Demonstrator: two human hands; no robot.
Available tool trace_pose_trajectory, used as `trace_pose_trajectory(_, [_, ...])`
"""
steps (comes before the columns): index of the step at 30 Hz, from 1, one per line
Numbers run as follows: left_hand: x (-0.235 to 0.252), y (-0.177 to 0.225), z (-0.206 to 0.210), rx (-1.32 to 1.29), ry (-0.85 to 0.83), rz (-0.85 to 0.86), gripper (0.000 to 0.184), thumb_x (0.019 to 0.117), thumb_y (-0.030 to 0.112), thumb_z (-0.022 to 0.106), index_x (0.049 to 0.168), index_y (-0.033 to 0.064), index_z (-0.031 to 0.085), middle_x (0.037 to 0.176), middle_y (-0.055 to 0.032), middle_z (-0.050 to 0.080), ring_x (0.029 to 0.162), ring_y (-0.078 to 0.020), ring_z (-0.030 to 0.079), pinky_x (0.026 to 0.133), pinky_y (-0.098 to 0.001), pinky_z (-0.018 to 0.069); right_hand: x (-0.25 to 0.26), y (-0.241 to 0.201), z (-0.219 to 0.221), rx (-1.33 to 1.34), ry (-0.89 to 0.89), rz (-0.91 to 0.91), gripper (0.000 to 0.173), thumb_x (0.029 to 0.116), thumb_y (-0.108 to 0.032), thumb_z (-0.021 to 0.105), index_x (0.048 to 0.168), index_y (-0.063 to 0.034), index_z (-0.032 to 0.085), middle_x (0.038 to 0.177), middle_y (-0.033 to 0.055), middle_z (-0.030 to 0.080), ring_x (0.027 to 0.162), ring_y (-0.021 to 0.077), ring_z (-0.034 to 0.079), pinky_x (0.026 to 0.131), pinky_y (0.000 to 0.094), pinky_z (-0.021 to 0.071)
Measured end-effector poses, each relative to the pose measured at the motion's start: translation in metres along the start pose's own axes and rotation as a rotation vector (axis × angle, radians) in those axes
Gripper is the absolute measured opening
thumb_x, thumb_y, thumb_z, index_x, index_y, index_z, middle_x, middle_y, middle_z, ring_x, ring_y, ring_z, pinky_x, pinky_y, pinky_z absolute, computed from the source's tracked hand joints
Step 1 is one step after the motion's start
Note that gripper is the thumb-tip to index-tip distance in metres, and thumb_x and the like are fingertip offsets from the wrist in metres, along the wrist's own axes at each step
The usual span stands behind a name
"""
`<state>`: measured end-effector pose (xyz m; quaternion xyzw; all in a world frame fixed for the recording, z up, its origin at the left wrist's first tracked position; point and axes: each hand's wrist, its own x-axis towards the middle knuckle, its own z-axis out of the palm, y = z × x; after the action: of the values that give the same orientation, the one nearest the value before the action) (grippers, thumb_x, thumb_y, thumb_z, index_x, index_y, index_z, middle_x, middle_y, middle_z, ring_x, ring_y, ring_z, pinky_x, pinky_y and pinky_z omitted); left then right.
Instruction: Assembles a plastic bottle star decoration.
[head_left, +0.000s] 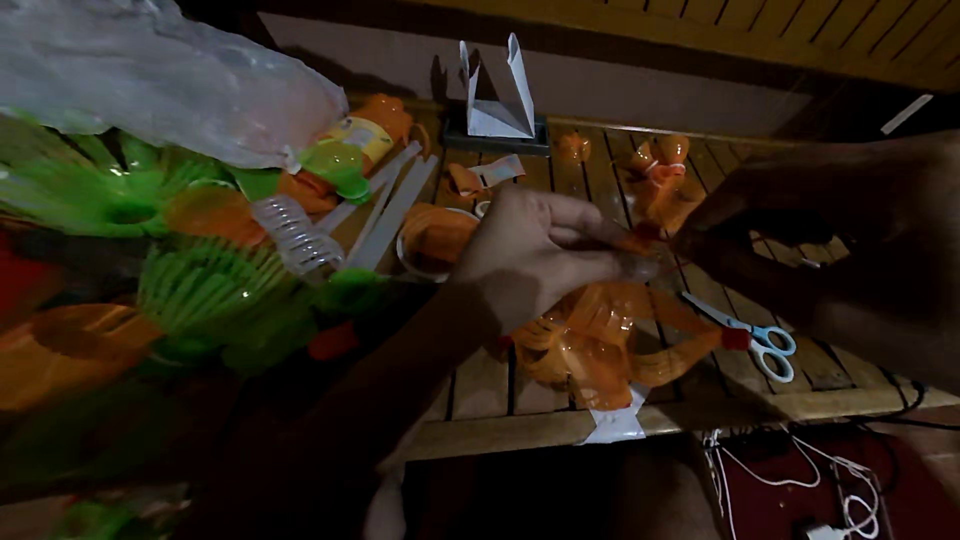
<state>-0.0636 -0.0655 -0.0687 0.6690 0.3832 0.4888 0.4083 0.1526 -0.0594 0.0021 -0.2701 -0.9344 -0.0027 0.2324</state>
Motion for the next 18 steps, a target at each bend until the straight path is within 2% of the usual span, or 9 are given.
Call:
trace_pose_trajectory(6, [0.000,-0.002,0.000,-0.042,0.008,0.005,0.014,0.0803,-0.001,0.081,0.087,0.0081,0.072,0.074,0.0079,0.073,0.065,0.0042,0.068,0.061,-0.0128,0.0574,-0.011,0.014,0.006,0.156,-0.008,0.106,0.009,0.0963,-0.018,0.063,0.094,-0.0128,0.070,0.076,-0.0132,0.060,0.064,-0.0142,0.052,0.056,0.0037,0.0430])
trace_pose_trajectory(10, [0.000,-0.004,-0.002,-0.064,-0.041,0.066,0.015,0.0799,-0.002,0.080,0.086,0.0079,0.072,0.075,0.0074,0.073,0.066,0.0032,0.068,0.062,-0.0141,0.0586,-0.005,0.036,0.004,0.398,-0.151,0.185,0.009,0.0970,-0.016,0.065,0.091,-0.0156,0.071,0.071,-0.0140,0.062,0.059,-0.0106,0.053,0.050,0.0065,0.0423])
trace_pose_trajectory(14, [0.000,-0.003,-0.001,0.004,-0.081,0.103,0.013,0.0795,0.001,0.081,0.087,0.0083,0.074,0.076,0.0083,0.074,0.068,0.0039,0.069,0.063,-0.0136,0.0587,0.019,0.048,-0.001,0.408,-0.341,0.263,0.012,0.0992,-0.017,0.065,0.091,-0.0127,0.073,0.067,-0.0117,0.060,0.056,-0.0087,0.050,0.048,0.0092,0.0386])
trace_pose_trajectory(16, [-0.001,-0.001,0.000,0.049,-0.082,0.093,0.011,0.0798,0.003,0.081,0.086,0.0089,0.074,0.075,0.0091,0.073,0.067,0.0053,0.068,0.061,-0.0121,0.0572,0.038,0.044,-0.004,0.356,-0.406,0.277,0.015,0.0989,-0.019,0.066,0.087,-0.0121,0.073,0.065,-0.0095,0.059,0.054,-0.0059,0.049,0.047,0.0122,0.0375])
trace_pose_trajectory(18, [-0.003,-0.001,0.000,0.079,-0.073,0.078,0.011,0.0805,0.004,0.082,0.086,0.0090,0.074,0.073,0.0084,0.072,0.064,0.0054,0.066,0.057,-0.0112,0.0554,0.055,0.032,-0.007,0.326,-0.414,0.259,0.021,0.0983,-0.019,0.066,0.078,-0.0136,0.066,0.060,-0.0092,0.052,0.049,-0.0050,0.044,0.043,0.0139,0.0339])
